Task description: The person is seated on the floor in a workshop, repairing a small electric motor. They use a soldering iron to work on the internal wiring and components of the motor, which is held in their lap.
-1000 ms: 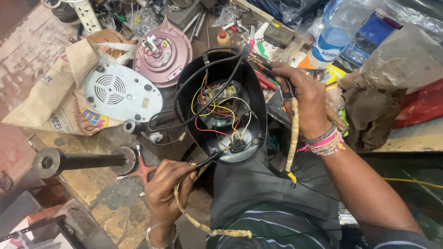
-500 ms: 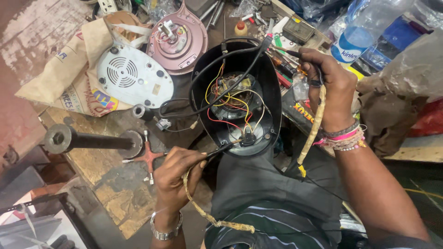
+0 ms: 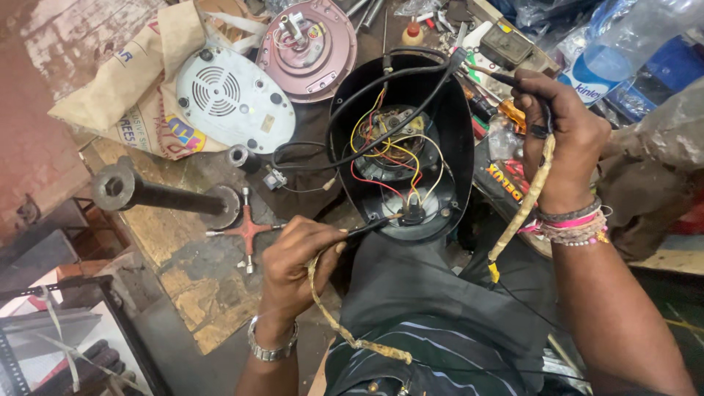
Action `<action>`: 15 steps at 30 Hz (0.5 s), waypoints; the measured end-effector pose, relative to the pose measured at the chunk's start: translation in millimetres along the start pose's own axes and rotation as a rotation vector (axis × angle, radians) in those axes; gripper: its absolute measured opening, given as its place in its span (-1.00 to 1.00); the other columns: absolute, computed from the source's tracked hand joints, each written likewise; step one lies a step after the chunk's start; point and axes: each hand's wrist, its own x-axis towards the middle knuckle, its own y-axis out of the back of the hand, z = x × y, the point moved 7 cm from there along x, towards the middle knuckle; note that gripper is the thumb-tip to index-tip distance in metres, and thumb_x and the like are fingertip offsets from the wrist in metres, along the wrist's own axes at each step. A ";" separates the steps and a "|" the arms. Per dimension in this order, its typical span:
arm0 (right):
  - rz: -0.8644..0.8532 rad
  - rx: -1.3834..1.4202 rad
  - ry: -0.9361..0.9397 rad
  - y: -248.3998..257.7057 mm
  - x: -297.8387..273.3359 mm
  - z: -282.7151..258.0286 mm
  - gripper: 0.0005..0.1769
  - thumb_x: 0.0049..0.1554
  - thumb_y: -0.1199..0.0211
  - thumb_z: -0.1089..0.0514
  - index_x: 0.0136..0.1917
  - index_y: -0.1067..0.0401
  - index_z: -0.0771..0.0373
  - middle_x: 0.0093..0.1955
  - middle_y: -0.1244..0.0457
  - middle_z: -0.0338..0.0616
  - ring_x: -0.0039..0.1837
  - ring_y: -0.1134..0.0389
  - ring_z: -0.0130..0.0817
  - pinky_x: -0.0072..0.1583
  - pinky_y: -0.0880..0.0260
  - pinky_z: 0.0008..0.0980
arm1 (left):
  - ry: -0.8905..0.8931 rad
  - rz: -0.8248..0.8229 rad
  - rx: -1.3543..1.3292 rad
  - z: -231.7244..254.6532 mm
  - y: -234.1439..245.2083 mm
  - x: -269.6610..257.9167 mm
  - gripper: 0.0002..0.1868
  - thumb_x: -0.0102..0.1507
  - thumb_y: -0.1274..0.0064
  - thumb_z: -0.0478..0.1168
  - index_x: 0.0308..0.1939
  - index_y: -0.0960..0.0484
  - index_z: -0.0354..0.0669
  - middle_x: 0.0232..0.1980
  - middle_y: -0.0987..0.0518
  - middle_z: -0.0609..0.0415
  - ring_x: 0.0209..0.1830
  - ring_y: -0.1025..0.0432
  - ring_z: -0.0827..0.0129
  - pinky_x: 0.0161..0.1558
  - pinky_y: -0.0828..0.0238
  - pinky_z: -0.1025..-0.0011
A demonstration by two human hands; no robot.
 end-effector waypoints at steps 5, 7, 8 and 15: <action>0.015 0.002 0.016 -0.2 1.5 -2.4 -0.90 0.42 -0.24 0.49 0.19 -0.45 0.44 0.21 -0.42 0.08 0.23 -0.52 -0.23 0.26 -0.53 -0.35 | -0.008 0.002 0.001 0.7 -0.5 1.0 -0.75 0.17 -0.24 -0.46 -0.07 -0.69 -0.26 -0.19 -0.68 0.03 -0.22 -0.54 0.28 -0.13 -0.46 0.37; 0.011 0.009 0.020 0.6 3.8 -6.6 -0.90 0.42 -0.23 0.49 0.19 -0.45 0.44 0.22 -0.42 0.08 0.24 -0.52 -0.23 0.24 -0.53 -0.39 | -0.006 0.004 0.002 0.9 -0.4 1.3 -0.76 0.17 -0.25 -0.45 -0.08 -0.69 -0.26 -0.19 -0.67 0.03 -0.23 -0.53 0.28 -0.14 -0.45 0.38; 0.016 0.009 0.029 1.3 5.7 -9.7 -0.88 0.39 -0.21 0.50 0.19 -0.44 0.45 0.21 -0.42 0.09 0.22 -0.51 -0.21 0.22 -0.52 -0.37 | -0.005 0.004 0.004 1.0 -0.4 1.5 -0.76 0.17 -0.26 -0.45 -0.08 -0.70 -0.26 -0.20 -0.67 0.03 -0.23 -0.53 0.28 -0.14 -0.45 0.38; 0.028 -0.008 0.054 3.2 13.4 -21.9 -0.83 0.32 -0.19 0.53 0.18 -0.44 0.47 0.18 -0.40 0.12 0.17 -0.50 -0.19 0.17 -0.51 -0.33 | 0.000 0.007 0.006 2.6 0.1 1.8 -0.76 0.18 -0.26 -0.44 -0.07 -0.70 -0.26 -0.21 -0.67 0.03 -0.23 -0.53 0.29 -0.16 -0.45 0.40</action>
